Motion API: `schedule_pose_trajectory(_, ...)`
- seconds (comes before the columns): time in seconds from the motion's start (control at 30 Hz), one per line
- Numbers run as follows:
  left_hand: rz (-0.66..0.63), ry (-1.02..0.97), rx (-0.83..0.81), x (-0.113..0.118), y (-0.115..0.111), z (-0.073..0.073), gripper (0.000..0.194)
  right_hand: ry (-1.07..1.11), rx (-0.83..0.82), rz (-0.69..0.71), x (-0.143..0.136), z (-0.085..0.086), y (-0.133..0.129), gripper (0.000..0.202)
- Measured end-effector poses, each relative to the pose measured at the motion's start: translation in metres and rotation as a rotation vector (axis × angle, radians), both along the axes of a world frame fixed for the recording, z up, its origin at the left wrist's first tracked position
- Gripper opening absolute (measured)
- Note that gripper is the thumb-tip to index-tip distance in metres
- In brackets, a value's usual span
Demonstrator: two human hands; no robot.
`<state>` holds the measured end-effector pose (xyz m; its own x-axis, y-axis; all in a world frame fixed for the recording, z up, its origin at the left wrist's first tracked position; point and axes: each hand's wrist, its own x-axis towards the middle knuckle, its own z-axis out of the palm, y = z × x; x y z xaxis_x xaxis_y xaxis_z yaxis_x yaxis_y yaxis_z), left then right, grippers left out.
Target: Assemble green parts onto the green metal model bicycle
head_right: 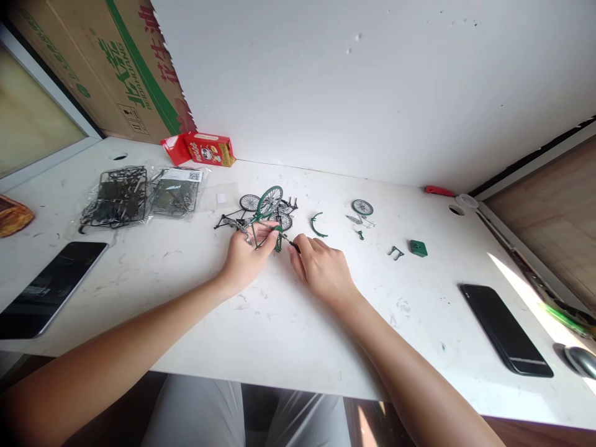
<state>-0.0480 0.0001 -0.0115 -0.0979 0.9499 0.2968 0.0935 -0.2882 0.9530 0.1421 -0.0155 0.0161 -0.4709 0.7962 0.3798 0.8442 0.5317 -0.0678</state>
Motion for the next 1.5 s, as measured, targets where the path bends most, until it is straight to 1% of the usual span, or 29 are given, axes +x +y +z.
schedule_pose_trajectory(0.17, -0.035, -0.011, -0.007, 0.0008, 0.0003, -0.0019, 0.026, -0.011, 0.004, 0.034, 0.0052, 0.0019, 0.0046, 0.033)
schedule_pose_trajectory(0.4, -0.062, -0.047, -0.07, -0.0003, -0.0004, -0.0011, 0.025, 0.018, 0.02, 0.049, 0.0084, -0.0006, 0.0053, 0.04)
schedule_pose_trajectory(0.67, -0.087, -0.049, -0.062, -0.0019, -0.0015, -0.0002, 0.023, 0.06, 0.018, 0.032, 0.0082, -0.0043, 0.0041, 0.049)
schedule_pose_trajectory(0.87, -0.07, -0.021, -0.051, -0.0016, -0.0029, 0.0006, 0.021, 0.073, -0.088, -0.026, 0.0049, -0.0034, 0.0014, 0.053)
schedule_pose_trajectory(0.93, -0.066, -0.021, -0.048, -0.0012, -0.0028, 0.0003, 0.021, 0.076, -0.122, -0.04, 0.0033, -0.0009, 0.0001, 0.05)
schedule_pose_trajectory(1.0, -0.06, -0.021, -0.045, -0.0008, -0.0024, -0.0005, 0.021, 0.075, -0.135, -0.031, 0.0023, 0.0018, -0.0009, 0.04)
schedule_pose_trajectory(1.1, -0.043, -0.025, -0.05, -0.0001, -0.0017, -0.0015, 0.02, 0.055, -0.103, 0.014, 0.0023, 0.0036, -0.0006, 0.03)
schedule_pose_trajectory(1.2, -0.032, -0.038, -0.051, -0.0001, -0.0016, -0.0013, 0.018, 0.028, -0.061, 0.04, 0.0037, 0.002, 0.0008, 0.035)
schedule_pose_trajectory(1.33, -0.029, -0.02, -0.03, -0.0009, -0.0025, -0.0017, 0.018, 0.042, -0.045, 0.026, 0.0046, -0.0026, 0.0003, 0.043)
schedule_pose_trajectory(1.5, -0.04, 0.016, 0.002, -0.0009, -0.0045, -0.0066, 0.019, 0.15, -0.166, -0.017, 0.0025, -0.0039, -0.003, 0.054)
